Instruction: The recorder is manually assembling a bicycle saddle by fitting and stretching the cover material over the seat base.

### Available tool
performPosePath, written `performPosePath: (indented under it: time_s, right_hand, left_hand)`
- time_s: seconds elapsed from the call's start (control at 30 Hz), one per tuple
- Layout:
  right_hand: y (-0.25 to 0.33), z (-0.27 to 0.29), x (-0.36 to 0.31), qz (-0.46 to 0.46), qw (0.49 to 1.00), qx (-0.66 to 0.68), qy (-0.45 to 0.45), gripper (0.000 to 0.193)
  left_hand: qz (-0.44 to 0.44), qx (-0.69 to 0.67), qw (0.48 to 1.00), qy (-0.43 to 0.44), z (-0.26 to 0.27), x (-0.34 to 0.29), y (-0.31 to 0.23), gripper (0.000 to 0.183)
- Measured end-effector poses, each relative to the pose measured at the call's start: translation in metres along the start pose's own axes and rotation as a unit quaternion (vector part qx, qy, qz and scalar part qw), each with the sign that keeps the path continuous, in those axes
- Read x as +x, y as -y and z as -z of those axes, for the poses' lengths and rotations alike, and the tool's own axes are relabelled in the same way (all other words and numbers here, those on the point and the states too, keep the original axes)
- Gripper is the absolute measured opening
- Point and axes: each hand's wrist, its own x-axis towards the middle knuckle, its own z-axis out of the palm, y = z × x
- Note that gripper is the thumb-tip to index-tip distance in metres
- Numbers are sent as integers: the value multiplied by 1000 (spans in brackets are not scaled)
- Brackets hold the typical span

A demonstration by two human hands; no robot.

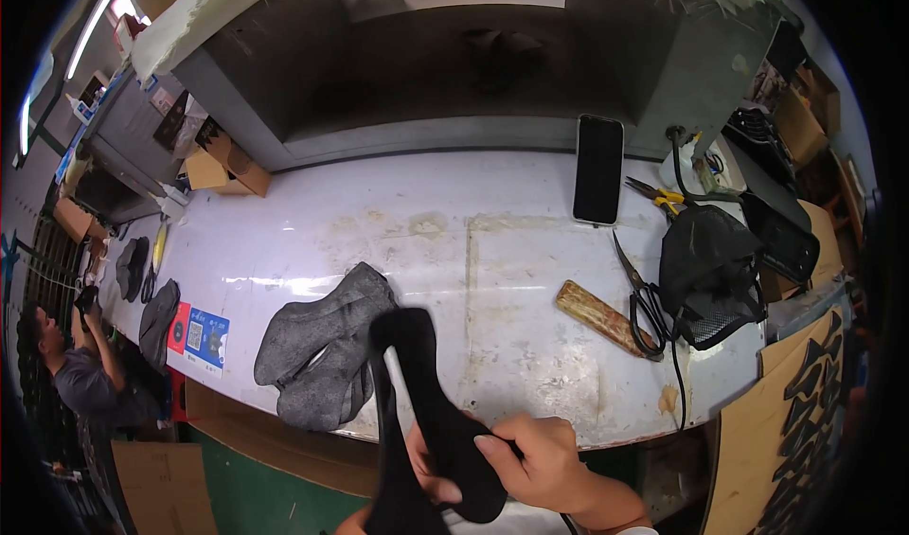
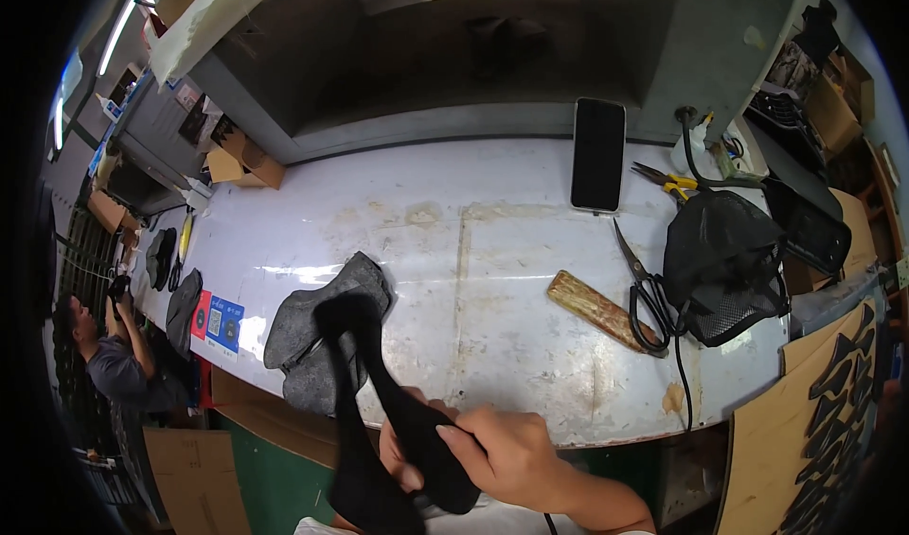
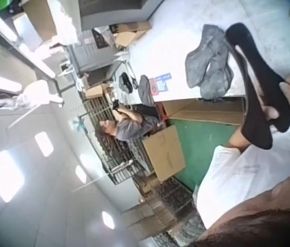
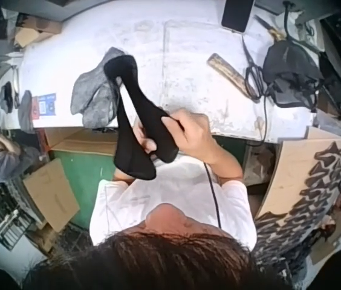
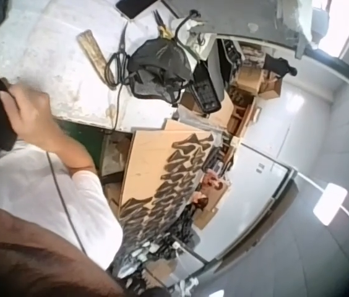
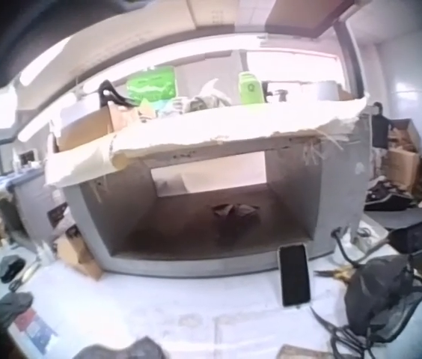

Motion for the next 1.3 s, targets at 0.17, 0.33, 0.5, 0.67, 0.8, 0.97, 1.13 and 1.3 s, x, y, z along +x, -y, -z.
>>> performPosePath:
  time_s: [0.17,0.33,0.5,0.67,0.8,0.97,1.13,1.3]
  right_hand:
    - [3,3,5,78,994,-62,-45,12]
    - [1,10,3,-22,999,47,1,12]
    - [3,18,-2,-171,950,261,25,14]
    - [1,27,4,-145,976,164,10,16]
    - [-9,27,9,-53,998,42,20,13]
    - [-23,12,2,-96,983,145,56,14]
    - [-28,-3,-8,-200,909,358,69,16]
    - [-11,15,14,-48,992,114,-1,19]
  left_hand:
    - [103,-22,993,-56,-21,-1,-16,88]
    - [62,44,995,-65,-55,3,-26,70]
    - [83,167,980,-74,-65,13,-40,65]
    - [215,213,952,-38,-57,10,-41,53]
    - [182,215,953,-108,-80,1,-41,49]
    - [126,245,958,-83,-77,-7,-41,51]
    - [254,136,955,67,-27,4,-41,33]
    - [290,281,911,-88,-45,-5,-50,63]
